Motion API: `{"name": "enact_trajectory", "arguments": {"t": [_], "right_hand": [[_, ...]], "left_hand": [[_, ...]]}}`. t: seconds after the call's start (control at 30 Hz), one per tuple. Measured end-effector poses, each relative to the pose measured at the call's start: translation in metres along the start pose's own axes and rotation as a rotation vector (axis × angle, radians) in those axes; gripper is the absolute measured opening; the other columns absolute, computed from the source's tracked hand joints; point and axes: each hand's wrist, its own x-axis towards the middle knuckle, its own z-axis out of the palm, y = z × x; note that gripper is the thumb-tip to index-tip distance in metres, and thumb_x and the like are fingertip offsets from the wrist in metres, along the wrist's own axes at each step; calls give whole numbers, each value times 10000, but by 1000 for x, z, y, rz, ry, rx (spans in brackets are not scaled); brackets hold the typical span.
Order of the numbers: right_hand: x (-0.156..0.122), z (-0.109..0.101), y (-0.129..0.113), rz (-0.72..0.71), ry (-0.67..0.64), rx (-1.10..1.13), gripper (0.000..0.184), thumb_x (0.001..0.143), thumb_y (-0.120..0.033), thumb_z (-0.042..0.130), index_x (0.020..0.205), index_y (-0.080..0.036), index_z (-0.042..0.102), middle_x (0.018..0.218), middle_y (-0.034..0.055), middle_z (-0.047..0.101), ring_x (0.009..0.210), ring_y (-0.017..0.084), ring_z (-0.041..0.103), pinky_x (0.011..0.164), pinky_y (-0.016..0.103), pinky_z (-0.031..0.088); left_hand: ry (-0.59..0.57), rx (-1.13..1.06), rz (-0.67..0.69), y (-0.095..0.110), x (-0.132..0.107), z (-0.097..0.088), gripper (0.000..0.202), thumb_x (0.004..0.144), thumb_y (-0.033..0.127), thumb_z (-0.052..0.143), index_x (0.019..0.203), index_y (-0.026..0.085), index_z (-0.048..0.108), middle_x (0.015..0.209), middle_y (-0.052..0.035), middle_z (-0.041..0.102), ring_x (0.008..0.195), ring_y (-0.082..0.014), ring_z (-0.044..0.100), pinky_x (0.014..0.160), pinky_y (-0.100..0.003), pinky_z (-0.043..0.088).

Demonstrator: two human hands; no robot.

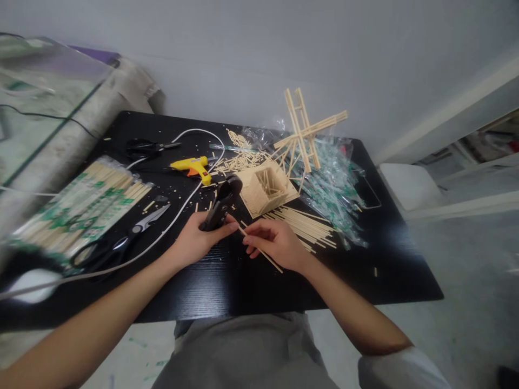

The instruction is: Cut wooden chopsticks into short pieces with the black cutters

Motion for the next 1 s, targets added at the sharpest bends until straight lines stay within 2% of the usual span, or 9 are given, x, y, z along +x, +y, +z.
{"name": "enact_trajectory", "arguments": {"t": [0.1, 0.2, 0.3, 0.37, 0.43, 0.57, 0.77, 1.0], "right_hand": [[-8, -4, -4, -28, 20, -155, 272, 820, -406, 832, 913, -159, 764, 753, 10, 720, 625, 133, 684, 584, 267, 629], [-19, -10, -5, -80, 80, -342, 179, 887, -349, 768, 932, -176, 781, 863, 38, 734, 630, 135, 680, 585, 273, 610], [-28, -13, 0, -174, 182, -667, 73, 918, -236, 730, 925, -194, 790, 892, 50, 736, 751, 179, 709, 694, 319, 598], [-31, -12, 7, -229, 251, -874, 71, 918, -173, 718, 926, -199, 783, 868, 53, 734, 825, 211, 710, 782, 358, 583], [-32, -10, 16, -246, 295, -1000, 84, 920, -144, 706, 931, -200, 767, 864, 55, 728, 825, 221, 705, 795, 367, 571], [-31, -6, 26, -227, 319, -1136, 101, 944, -131, 667, 903, -194, 734, 876, 63, 712, 838, 237, 693, 789, 368, 559], [-35, -6, 24, -206, 315, -1255, 137, 979, -120, 599, 925, -183, 707, 924, 84, 701, 867, 252, 683, 802, 375, 554], [-52, -26, 26, -215, 306, -1430, 175, 976, -81, 527, 915, -170, 665, 894, 108, 682, 831, 279, 651, 782, 410, 541]], "left_hand": [[21, -62, -23, -5, 1, -1, 329, 822, 497, 771, 857, 171, 751, 548, 35, 528, 487, -102, 447, 456, -219, 333], [47, -100, -20, -8, 2, 0, 330, 829, 493, 760, 841, 164, 731, 551, 38, 509, 490, -99, 444, 458, -215, 332], [99, -144, -27, -7, 5, 0, 343, 826, 497, 751, 797, 158, 709, 542, 42, 482, 484, -93, 433, 455, -209, 328], [149, -197, -47, -6, 7, 1, 352, 800, 493, 768, 752, 158, 671, 537, 45, 475, 471, -86, 420, 447, -207, 321], [190, -255, -62, -5, 9, 2, 361, 764, 479, 799, 718, 162, 633, 544, 45, 481, 467, -80, 417, 448, -205, 328], [209, -298, -51, -6, 12, 2, 360, 722, 441, 842, 699, 164, 613, 543, 51, 470, 467, -73, 409, 443, -200, 322], [199, -305, -48, -10, 11, 3, 391, 776, 468, 811, 687, 164, 582, 558, 52, 452, 475, -63, 396, 444, -191, 301], [199, -306, -30, -14, 13, 2, 374, 805, 477, 781, 712, 172, 586, 566, 54, 448, 480, -70, 393, 445, -199, 297]]}}
